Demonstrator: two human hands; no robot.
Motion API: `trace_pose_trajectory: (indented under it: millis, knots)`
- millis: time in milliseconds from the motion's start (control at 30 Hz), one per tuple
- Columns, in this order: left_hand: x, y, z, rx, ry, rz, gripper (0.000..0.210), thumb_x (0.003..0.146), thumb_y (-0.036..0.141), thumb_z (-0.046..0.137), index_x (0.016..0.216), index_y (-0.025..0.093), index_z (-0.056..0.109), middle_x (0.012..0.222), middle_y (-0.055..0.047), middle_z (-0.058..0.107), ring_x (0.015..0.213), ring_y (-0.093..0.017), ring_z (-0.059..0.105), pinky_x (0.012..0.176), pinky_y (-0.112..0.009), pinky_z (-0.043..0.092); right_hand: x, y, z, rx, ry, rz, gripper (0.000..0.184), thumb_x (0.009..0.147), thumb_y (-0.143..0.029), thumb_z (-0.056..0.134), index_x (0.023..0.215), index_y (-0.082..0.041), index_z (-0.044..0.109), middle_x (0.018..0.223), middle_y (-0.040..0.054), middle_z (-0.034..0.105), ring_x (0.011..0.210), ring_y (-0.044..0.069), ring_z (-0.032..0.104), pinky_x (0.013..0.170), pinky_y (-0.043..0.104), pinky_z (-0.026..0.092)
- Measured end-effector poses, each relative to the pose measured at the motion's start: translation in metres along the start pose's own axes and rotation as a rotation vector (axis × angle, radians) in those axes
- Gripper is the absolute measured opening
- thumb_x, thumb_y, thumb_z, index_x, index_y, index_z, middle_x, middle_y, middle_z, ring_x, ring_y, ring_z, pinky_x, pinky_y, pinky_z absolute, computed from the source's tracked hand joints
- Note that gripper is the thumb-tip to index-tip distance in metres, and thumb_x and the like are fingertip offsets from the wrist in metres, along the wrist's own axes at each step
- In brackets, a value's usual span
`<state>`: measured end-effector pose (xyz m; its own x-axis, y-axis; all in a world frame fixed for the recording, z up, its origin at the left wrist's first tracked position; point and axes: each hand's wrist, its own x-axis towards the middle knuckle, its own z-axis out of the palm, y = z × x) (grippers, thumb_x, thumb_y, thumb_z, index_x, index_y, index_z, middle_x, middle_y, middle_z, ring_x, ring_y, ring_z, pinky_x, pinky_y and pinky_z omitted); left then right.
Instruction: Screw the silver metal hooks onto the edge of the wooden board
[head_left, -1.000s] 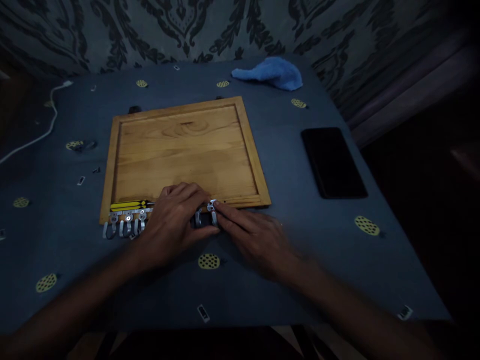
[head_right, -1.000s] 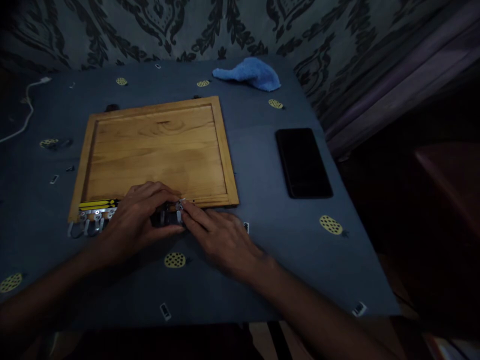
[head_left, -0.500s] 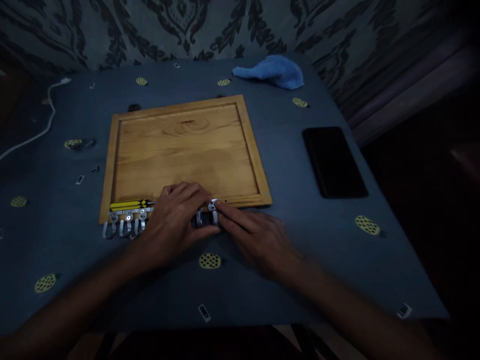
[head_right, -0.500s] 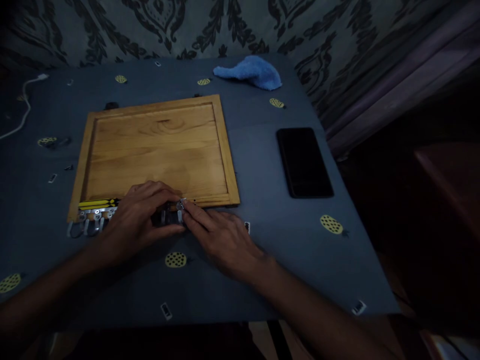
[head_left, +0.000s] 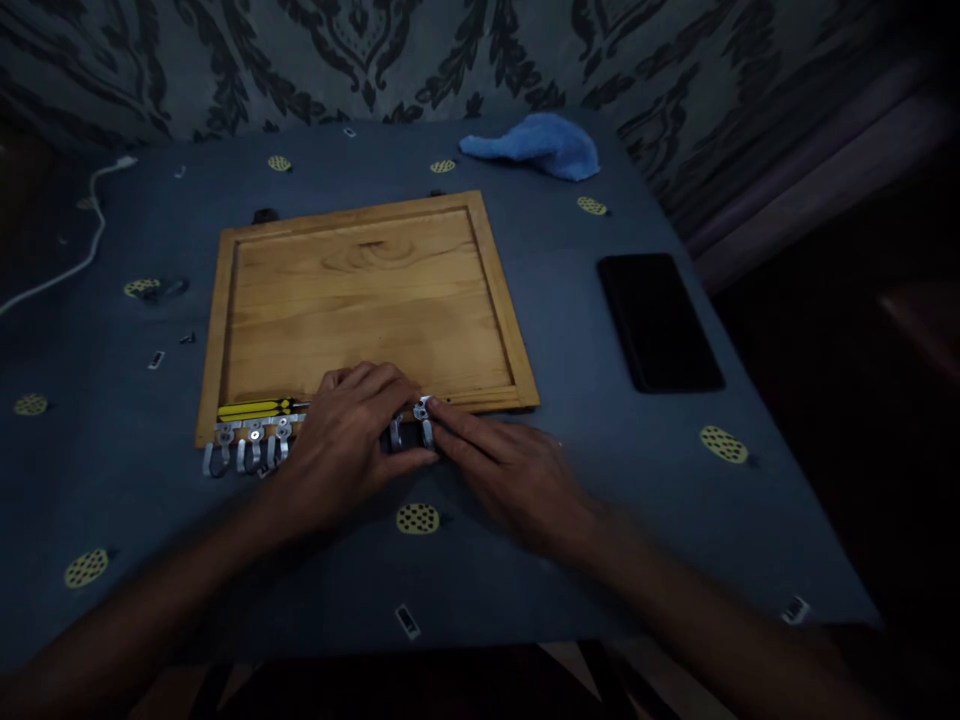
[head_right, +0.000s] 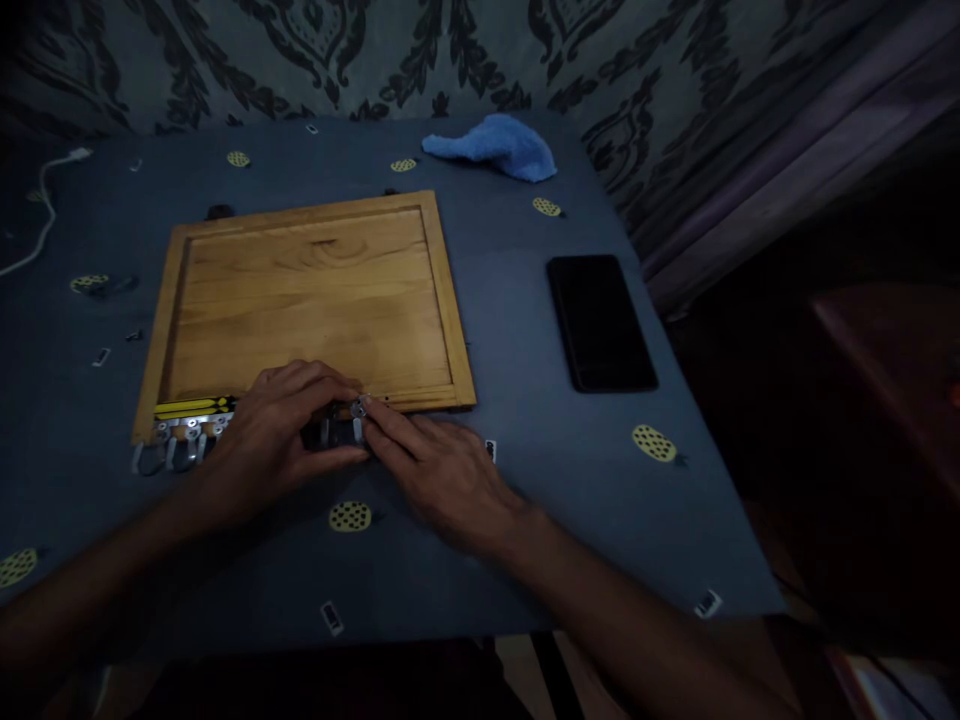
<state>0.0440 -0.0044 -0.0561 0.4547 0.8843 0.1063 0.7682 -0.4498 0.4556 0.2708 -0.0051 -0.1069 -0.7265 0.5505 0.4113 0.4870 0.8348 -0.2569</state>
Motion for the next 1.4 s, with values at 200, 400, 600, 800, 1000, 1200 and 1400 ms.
trace_pose_trajectory:
  millis: [200,400,600,800,1000,1200,1400]
  knots:
    - [0.0,0.001,0.0,-0.006,-0.015,-0.013,0.036,0.086,0.044,0.08,0.108,0.019,0.063,0.107,-0.004,0.068,0.1,-0.025,0.062,0.083,-0.039,0.039,0.001,-0.001,-0.002,0.022,-0.007,0.009,0.042,0.096,-0.004,0.053,0.135,-0.013,0.064,0.144,0.0125,0.066,0.107,0.023,0.074,0.085,0.037,0.067]
    - [0.001,0.001,0.0,-0.011,-0.008,-0.013,0.036,0.087,0.045,0.079,0.106,0.02,0.064,0.105,-0.004,0.069,0.099,-0.025,0.063,0.083,-0.039,0.039,0.0,0.0,-0.003,0.029,-0.042,0.007,0.046,0.094,-0.002,0.054,0.138,-0.013,0.062,0.145,0.0136,0.065,0.108,0.024,0.074,0.086,0.039,0.067]
    - [0.0,0.0,0.0,-0.004,-0.016,-0.011,0.037,0.087,0.046,0.078,0.107,0.019,0.063,0.107,-0.004,0.068,0.101,-0.025,0.062,0.083,-0.039,0.039,-0.001,0.0,-0.002,0.014,-0.042,0.01,0.044,0.096,-0.003,0.052,0.138,-0.014,0.063,0.144,0.0132,0.066,0.109,0.024,0.074,0.086,0.039,0.067]
    - [0.001,-0.001,0.0,0.002,-0.017,-0.012,0.036,0.088,0.045,0.078,0.108,0.02,0.063,0.107,-0.004,0.069,0.101,-0.025,0.062,0.085,-0.039,0.04,0.002,-0.001,-0.004,0.003,-0.04,0.0,0.042,0.095,-0.003,0.051,0.135,-0.011,0.062,0.145,0.0136,0.065,0.108,0.023,0.074,0.084,0.037,0.067]
    - [0.001,0.0,0.0,0.011,-0.051,-0.046,0.036,0.087,0.045,0.079,0.107,0.019,0.063,0.107,-0.005,0.068,0.102,-0.026,0.062,0.086,-0.041,0.041,0.005,-0.002,-0.008,0.028,-0.061,0.019,0.041,0.097,-0.002,0.05,0.133,-0.014,0.065,0.146,0.0113,0.065,0.106,0.023,0.075,0.083,0.038,0.068]
    - [0.0,-0.005,-0.009,-0.068,-0.083,-0.048,0.045,0.085,0.05,0.079,0.113,0.019,0.061,0.113,-0.007,0.066,0.104,-0.025,0.061,0.089,-0.041,0.048,0.006,-0.001,-0.009,0.049,-0.055,0.028,0.04,0.097,-0.003,0.053,0.133,-0.014,0.067,0.145,0.0128,0.065,0.106,0.024,0.076,0.084,0.04,0.068]
    - [0.002,-0.007,-0.017,-0.07,-0.149,-0.066,0.044,0.086,0.051,0.077,0.112,0.02,0.061,0.112,-0.008,0.067,0.104,-0.026,0.06,0.09,-0.043,0.05,0.007,0.0,-0.008,0.061,-0.055,0.015,0.037,0.098,-0.004,0.051,0.13,-0.014,0.068,0.145,0.0125,0.066,0.105,0.023,0.077,0.085,0.04,0.069]
